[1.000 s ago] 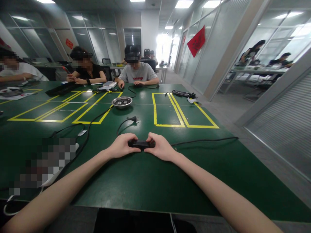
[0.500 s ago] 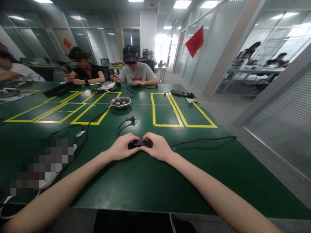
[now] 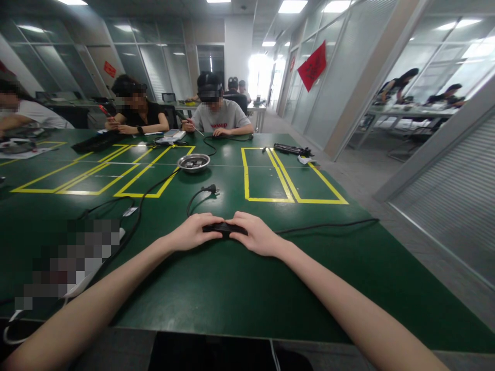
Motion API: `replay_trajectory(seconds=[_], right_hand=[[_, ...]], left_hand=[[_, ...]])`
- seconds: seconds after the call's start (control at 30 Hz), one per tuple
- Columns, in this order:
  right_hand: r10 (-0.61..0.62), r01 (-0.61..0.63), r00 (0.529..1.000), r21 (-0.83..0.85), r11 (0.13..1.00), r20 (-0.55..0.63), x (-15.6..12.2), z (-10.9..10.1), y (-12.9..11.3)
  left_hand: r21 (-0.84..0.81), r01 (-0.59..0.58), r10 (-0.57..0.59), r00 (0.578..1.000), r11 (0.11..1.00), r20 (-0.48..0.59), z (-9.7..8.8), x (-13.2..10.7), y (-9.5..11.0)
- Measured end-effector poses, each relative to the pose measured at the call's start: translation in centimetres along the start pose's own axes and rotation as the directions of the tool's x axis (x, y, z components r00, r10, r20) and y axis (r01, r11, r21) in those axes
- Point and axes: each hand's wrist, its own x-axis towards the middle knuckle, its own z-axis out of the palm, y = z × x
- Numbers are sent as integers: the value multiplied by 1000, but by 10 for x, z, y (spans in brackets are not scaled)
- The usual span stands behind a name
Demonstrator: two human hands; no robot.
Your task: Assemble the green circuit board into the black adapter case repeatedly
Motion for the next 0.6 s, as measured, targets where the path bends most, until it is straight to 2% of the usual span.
replay_trajectory(seconds=[0.1, 0.2, 0.4, 0.5, 0.6], right_hand=[[-3, -3, 997, 73, 997, 82, 0, -9, 1], [22, -32, 995, 102, 994, 95, -1, -11, 3], [104, -104, 995, 85, 991, 3, 0, -4, 4], [190, -185, 981, 129, 974, -31, 2, -1, 5], [290, -267, 956, 274, 924, -45, 3, 0, 9]], left_hand=[[-59, 9, -6, 998, 998, 61, -5, -1, -2], [-81, 15, -9, 998, 997, 65, -4, -2, -3], [93, 53, -48, 997, 994, -54, 10, -1, -4], [147, 6, 6, 997, 989, -77, 14, 1, -1], [260, -60, 89, 991, 964, -101, 15, 4, 3]])
